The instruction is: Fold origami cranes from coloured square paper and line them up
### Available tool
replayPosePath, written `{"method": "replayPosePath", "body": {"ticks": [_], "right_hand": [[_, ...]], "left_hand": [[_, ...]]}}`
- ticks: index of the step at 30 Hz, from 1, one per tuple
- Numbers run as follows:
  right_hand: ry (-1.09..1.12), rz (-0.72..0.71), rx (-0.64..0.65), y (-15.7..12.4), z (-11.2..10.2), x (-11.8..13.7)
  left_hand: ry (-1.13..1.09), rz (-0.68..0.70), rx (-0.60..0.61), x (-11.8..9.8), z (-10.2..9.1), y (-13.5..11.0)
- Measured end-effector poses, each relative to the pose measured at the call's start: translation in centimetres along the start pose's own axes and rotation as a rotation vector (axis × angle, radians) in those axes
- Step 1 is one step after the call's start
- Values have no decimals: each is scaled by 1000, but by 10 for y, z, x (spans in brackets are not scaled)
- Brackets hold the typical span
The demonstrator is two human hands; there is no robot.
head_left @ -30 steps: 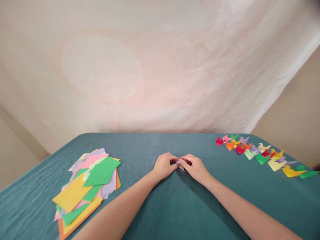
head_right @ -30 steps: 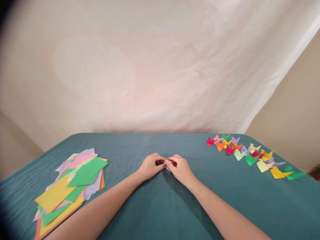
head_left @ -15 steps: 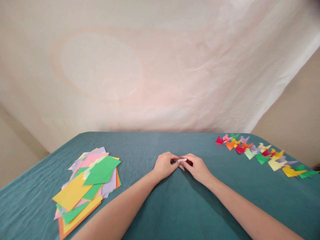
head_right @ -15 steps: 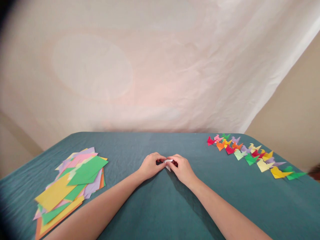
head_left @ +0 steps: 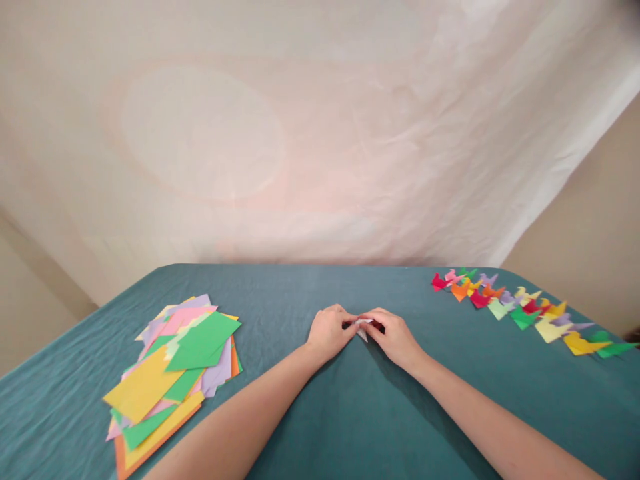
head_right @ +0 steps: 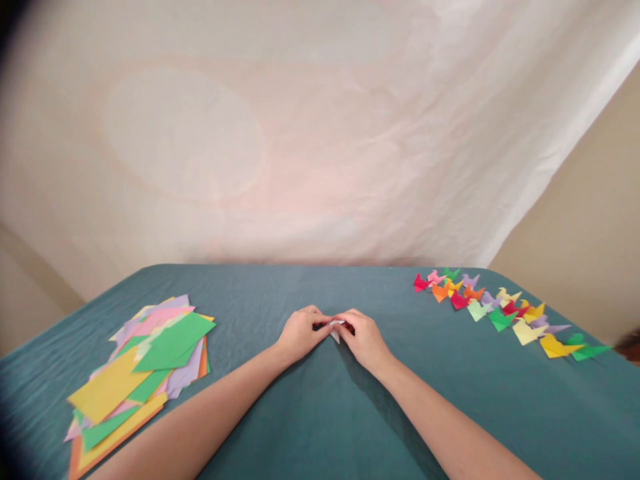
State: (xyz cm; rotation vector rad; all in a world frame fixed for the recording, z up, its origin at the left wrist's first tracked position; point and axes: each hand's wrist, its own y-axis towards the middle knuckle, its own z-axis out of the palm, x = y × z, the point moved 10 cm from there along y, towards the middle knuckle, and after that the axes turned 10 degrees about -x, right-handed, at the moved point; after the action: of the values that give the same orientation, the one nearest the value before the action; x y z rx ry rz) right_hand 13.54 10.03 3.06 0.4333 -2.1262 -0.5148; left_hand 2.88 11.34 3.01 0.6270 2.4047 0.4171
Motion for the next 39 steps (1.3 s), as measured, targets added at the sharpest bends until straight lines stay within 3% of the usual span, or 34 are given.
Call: {"method": "replayPosePath", "body": {"ticks": [25, 39], "right_hand": [[-32, -51, -39, -2, -2, 8], [-66, -89, -35, -3, -2, 12]], "left_hand": [[75, -85, -9, 5, 3, 1], [94, -60, -16, 0, 0, 1]]}}
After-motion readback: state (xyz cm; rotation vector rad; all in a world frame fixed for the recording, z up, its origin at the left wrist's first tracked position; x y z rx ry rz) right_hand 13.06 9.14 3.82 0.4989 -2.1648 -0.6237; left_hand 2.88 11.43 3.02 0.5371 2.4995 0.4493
